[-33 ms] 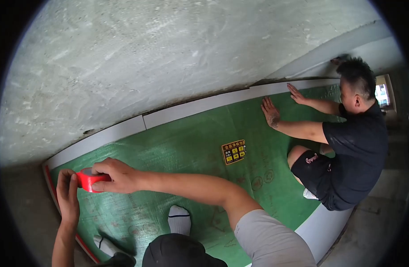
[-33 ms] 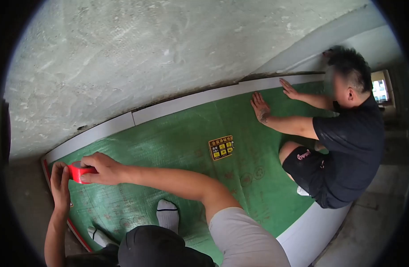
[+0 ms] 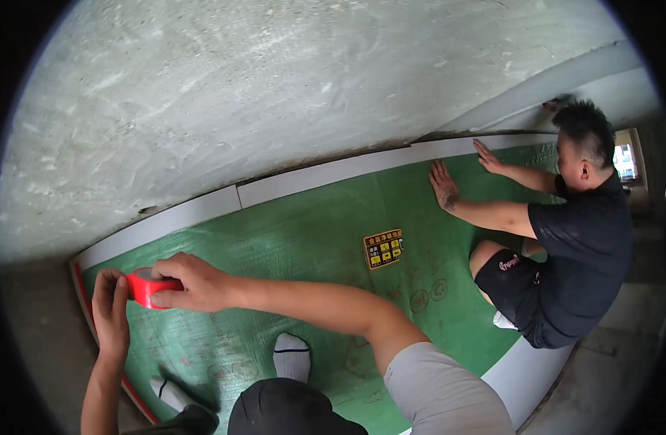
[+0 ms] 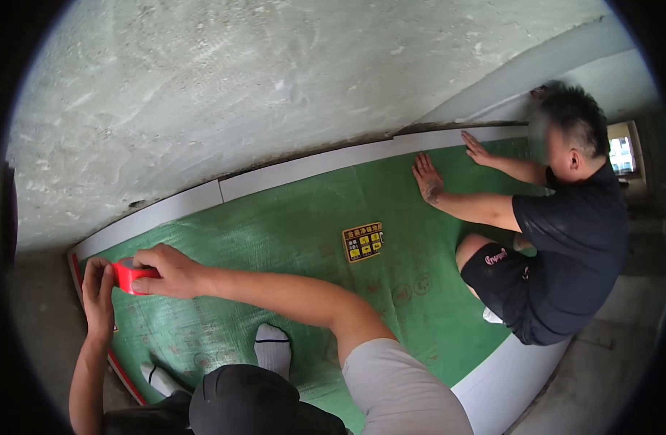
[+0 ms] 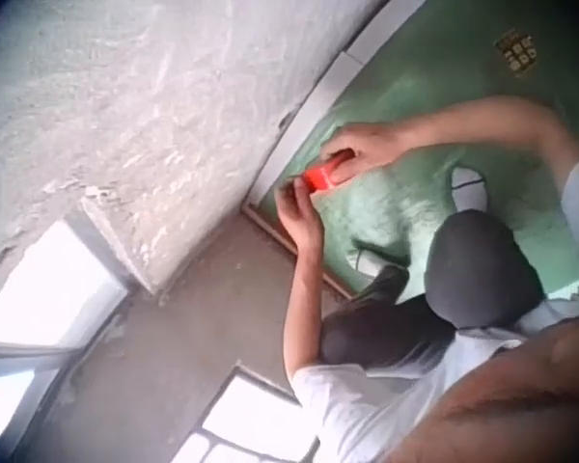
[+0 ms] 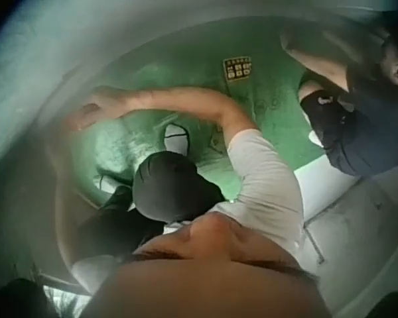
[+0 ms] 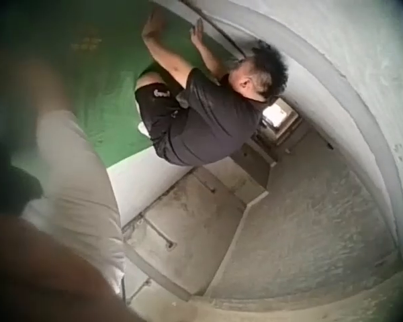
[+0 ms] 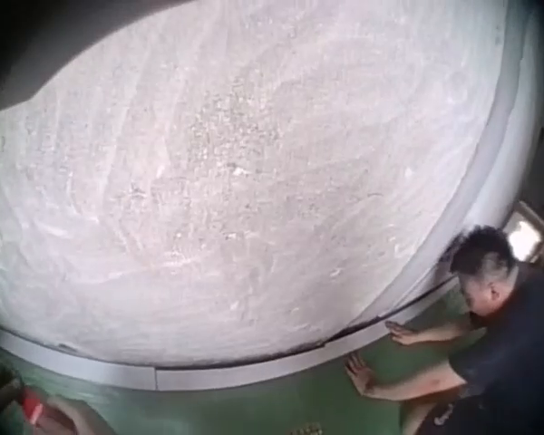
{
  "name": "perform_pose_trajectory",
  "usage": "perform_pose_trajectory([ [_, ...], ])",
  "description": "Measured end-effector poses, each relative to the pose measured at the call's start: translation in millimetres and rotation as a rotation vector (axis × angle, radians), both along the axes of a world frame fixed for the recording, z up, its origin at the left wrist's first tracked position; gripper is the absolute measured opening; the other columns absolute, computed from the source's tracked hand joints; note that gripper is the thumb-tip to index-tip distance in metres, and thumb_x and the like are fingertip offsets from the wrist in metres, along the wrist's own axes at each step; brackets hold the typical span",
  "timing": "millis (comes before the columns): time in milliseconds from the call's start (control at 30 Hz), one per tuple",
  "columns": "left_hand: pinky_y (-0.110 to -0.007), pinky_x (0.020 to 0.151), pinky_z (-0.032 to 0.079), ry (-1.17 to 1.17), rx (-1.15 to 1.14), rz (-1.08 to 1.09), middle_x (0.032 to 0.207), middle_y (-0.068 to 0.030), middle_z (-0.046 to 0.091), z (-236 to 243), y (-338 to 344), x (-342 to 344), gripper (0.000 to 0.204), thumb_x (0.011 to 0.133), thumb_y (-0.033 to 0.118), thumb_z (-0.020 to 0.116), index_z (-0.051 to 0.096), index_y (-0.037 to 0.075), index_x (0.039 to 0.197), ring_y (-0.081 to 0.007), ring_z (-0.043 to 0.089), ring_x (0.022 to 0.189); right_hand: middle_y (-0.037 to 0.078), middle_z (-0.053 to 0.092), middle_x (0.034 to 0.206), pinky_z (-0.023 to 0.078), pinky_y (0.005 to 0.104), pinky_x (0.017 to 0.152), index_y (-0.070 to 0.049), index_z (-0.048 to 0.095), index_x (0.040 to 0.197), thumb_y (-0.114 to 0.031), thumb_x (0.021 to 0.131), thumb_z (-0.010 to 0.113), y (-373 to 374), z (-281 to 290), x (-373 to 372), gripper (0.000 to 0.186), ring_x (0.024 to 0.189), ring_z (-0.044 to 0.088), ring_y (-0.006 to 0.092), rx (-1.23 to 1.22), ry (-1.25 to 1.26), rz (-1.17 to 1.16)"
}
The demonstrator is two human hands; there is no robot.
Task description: Applying and taping down a green protective film over newly installed floor tiles.
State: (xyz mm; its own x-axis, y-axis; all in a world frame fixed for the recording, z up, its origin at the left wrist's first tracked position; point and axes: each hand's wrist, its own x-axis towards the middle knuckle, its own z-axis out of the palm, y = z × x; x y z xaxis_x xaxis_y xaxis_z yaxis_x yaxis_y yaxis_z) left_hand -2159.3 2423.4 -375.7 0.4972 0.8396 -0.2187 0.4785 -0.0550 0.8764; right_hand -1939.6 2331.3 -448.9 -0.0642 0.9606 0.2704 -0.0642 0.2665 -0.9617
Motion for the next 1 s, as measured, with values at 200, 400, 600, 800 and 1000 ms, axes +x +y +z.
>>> perform_pose_trajectory([
  [200,-0.024,0.079,0.047,-0.097,-0.168,-0.063,0.096,-0.0004,0.063,9.2,6.5,43.8,0.012,0.103,0.012,0.065,0.058,0.004,0.108,-0.0074,0.058,0.09,0.016,0.062,0.082,0.046,0.0401,0.066,0.001,0.058,0.096,-0.032,0.095,0.073,-18.9,10.9,25.0,0.036,0.073,0.059,0.0277,-0.052,-0.019,-0.072],
  [400,-0.034,0.089,0.056,-0.062,-0.283,-0.133,0.102,-0.0128,0.072,-1.4,2.3,58.2,0.04,0.1,0.019,0.071,0.061,0.0,0.133,-0.0188,0.07,0.096,0.008,0.064,0.098,0.051,0.0346,0.082,-0.001,0.065,0.117,-0.024,0.096,0.075,-56.3,11.3,35.8,0.032,0.091,0.061,0.0154,-0.143,-0.035,-0.112],
  [600,-0.031,0.084,0.053,-0.224,-0.568,-0.195,0.101,-0.0066,0.072,-35.9,8.9,42.2,0.028,0.098,0.023,0.075,0.072,0.0,0.114,-0.0141,0.065,0.09,0.006,0.068,0.104,0.052,0.0306,0.084,0.0,0.064,0.113,-0.023,0.099,0.073,-69.5,15.0,28.3,0.029,0.093,0.063,0.012,-0.269,-0.141,-0.095],
  [800,-0.029,0.083,0.054,-0.251,-0.453,-0.154,0.096,-0.0049,0.073,-39.3,35.8,-34.1,0.026,0.097,0.021,0.077,0.073,-0.001,0.109,-0.0121,0.065,0.089,0.006,0.07,0.1,0.052,0.0308,0.085,0.001,0.064,0.112,-0.024,0.097,0.075,-25.3,23.1,-31.1,0.03,0.092,0.064,0.0128,-0.323,-0.214,-0.034],
  [1000,-0.028,0.079,0.056,-0.277,-0.339,0.001,0.093,-0.0065,0.077,-67.8,56.7,-127.0,0.021,0.097,0.017,0.076,0.076,-0.002,0.105,-0.0098,0.068,0.085,0.009,0.07,0.093,0.052,0.0342,0.081,0.001,0.068,0.1,-0.026,0.09,0.081,39.2,35.9,-96.3,0.031,0.086,0.067,0.0207,-0.236,-0.53,0.021],
])
